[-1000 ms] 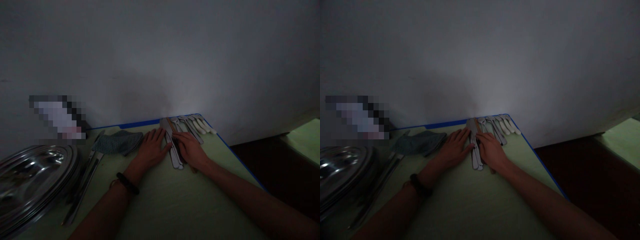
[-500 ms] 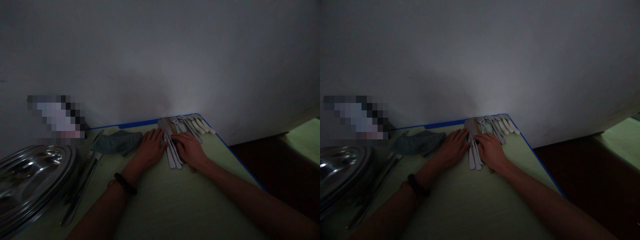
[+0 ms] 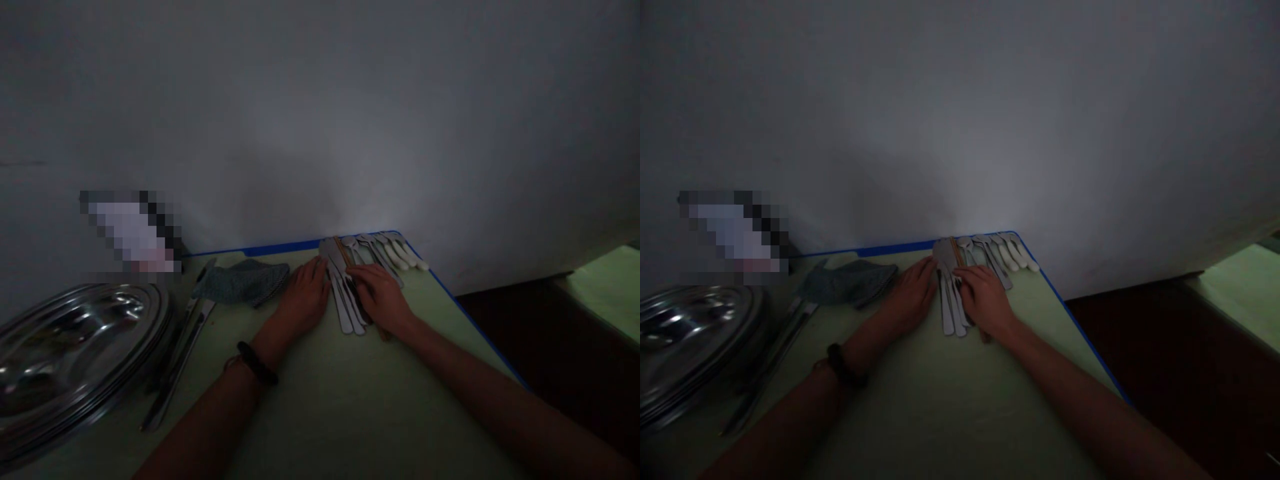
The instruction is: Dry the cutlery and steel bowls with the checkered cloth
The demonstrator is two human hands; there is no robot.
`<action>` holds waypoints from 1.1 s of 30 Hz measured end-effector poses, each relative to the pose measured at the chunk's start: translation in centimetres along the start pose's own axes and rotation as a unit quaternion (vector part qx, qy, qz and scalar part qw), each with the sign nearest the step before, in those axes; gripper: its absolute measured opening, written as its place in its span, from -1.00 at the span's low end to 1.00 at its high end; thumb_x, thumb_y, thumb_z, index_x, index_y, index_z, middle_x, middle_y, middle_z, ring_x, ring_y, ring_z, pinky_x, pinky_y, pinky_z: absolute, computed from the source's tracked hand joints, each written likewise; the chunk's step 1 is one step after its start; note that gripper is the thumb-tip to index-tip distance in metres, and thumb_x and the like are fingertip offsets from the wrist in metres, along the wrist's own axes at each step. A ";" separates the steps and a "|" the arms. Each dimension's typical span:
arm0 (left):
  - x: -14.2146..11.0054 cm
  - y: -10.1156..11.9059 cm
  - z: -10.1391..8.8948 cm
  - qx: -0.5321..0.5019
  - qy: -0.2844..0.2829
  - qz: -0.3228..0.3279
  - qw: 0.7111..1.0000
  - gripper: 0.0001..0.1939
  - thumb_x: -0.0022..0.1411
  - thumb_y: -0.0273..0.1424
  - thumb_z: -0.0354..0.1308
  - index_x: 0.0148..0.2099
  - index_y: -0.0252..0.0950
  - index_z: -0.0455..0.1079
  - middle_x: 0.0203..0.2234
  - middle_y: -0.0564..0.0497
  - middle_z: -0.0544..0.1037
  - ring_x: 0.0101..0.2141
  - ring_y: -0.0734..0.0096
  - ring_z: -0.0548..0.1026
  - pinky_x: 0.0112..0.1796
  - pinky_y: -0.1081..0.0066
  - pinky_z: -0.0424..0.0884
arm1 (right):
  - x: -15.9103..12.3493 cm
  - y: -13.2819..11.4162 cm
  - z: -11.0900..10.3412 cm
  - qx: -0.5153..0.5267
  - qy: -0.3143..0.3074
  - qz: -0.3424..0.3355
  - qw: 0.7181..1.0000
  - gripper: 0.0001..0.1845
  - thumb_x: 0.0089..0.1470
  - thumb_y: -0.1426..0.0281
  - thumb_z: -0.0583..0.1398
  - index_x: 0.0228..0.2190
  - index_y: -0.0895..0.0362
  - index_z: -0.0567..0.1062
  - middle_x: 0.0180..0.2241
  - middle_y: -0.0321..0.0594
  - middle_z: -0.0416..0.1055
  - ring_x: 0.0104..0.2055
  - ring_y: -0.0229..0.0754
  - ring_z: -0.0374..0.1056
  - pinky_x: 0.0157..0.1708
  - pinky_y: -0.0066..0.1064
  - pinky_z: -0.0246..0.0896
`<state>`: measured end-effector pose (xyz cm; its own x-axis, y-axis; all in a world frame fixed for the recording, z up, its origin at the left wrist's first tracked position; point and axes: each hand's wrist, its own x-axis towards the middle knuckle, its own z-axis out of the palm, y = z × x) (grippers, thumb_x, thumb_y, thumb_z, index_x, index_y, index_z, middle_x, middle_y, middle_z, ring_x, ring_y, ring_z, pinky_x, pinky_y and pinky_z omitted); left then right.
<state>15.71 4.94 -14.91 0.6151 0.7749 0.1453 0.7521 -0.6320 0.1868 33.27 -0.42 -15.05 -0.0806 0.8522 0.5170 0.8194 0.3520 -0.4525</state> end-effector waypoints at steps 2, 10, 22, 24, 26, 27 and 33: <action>-1.5 0.0 -0.8 0.001 -0.015 -0.002 1.000 -0.47 0.33 -0.44 -0.30 0.30 -0.52 -0.13 0.27 -0.32 0.03 0.26 0.16 0.01 0.17 0.17 0.07 | -0.1 -0.1 -0.1 0.004 0.024 0.001 1.000 -0.61 0.05 0.54 0.02 -0.10 0.13 0.47 -0.11 -0.12 0.48 -0.05 -0.10 0.34 0.01 -0.12 0.23; -10.2 -2.5 -10.7 0.051 -0.184 -0.006 0.982 -0.65 0.27 -0.37 -0.14 0.00 -0.28 0.38 -0.04 -0.13 0.49 -0.10 0.25 0.49 -0.09 0.32 0.39 | 1.9 -5.0 1.4 -0.018 -0.052 -0.062 0.997 -0.66 0.08 0.44 0.05 -0.10 0.15 0.45 0.02 -0.04 0.38 0.10 -0.04 0.26 0.10 -0.05 0.14; -11.2 -3.0 -9.1 0.146 -0.120 -0.176 0.966 -0.68 0.20 -0.52 -0.08 -0.17 -0.52 0.47 -0.23 -0.39 0.53 -0.20 -0.05 0.52 -0.26 0.16 0.41 | 7.0 -10.8 6.3 -0.155 -0.228 -0.051 0.960 -0.60 -0.08 0.43 0.22 -0.12 0.11 0.49 -0.18 0.01 0.51 -0.13 0.07 0.41 -0.18 -0.16 0.25; -11.0 -3.1 -8.7 0.155 -0.110 -0.190 0.963 -0.67 0.22 -0.48 -0.07 -0.10 -0.51 0.44 -0.15 -0.42 0.49 -0.15 -0.11 0.49 -0.23 0.11 0.39 | 7.3 -10.5 4.9 -0.148 -0.233 -0.043 0.960 -0.79 -0.09 0.45 0.21 -0.32 0.13 0.55 -0.31 -0.04 0.54 -0.25 0.01 0.43 -0.28 -0.26 0.24; -10.9 -3.1 -8.5 0.157 -0.111 -0.199 0.961 -0.66 0.23 -0.45 -0.07 -0.05 -0.51 0.41 -0.10 -0.43 0.45 -0.13 -0.13 0.48 -0.24 0.10 0.40 | 7.9 -10.2 2.9 -0.136 -0.236 -0.034 0.962 -0.84 -0.05 0.42 0.17 -0.38 0.13 0.53 -0.39 -0.12 0.54 -0.35 -0.09 0.43 -0.40 -0.37 0.20; -10.9 -3.1 -8.4 0.156 -0.114 -0.200 0.961 -0.66 0.24 -0.45 -0.08 -0.04 -0.51 0.39 -0.11 -0.44 0.45 -0.13 -0.13 0.48 -0.25 0.11 0.41 | 8.2 -10.1 1.8 -0.128 -0.231 -0.028 0.964 -0.82 -0.01 0.38 0.13 -0.35 0.13 0.52 -0.39 -0.14 0.53 -0.37 -0.14 0.41 -0.42 -0.40 0.18; -10.6 -3.3 -8.9 0.143 -0.134 -0.126 0.972 -0.68 0.27 -0.53 -0.11 -0.01 -0.39 0.37 -0.03 -0.29 0.43 -0.07 0.05 0.45 -0.21 0.22 0.44 | 9.4 -10.6 -2.1 -0.080 -0.192 0.052 0.977 -0.70 0.05 0.30 0.07 -0.22 0.19 0.44 -0.28 -0.03 0.50 -0.29 -0.10 0.40 -0.32 -0.36 0.21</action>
<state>4.60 -1.13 -8.46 0.4132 0.9003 -0.1366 0.8985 -0.4275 -0.0995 25.00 3.05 -3.87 -0.1742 0.9732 0.1499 0.9098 0.2173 -0.3536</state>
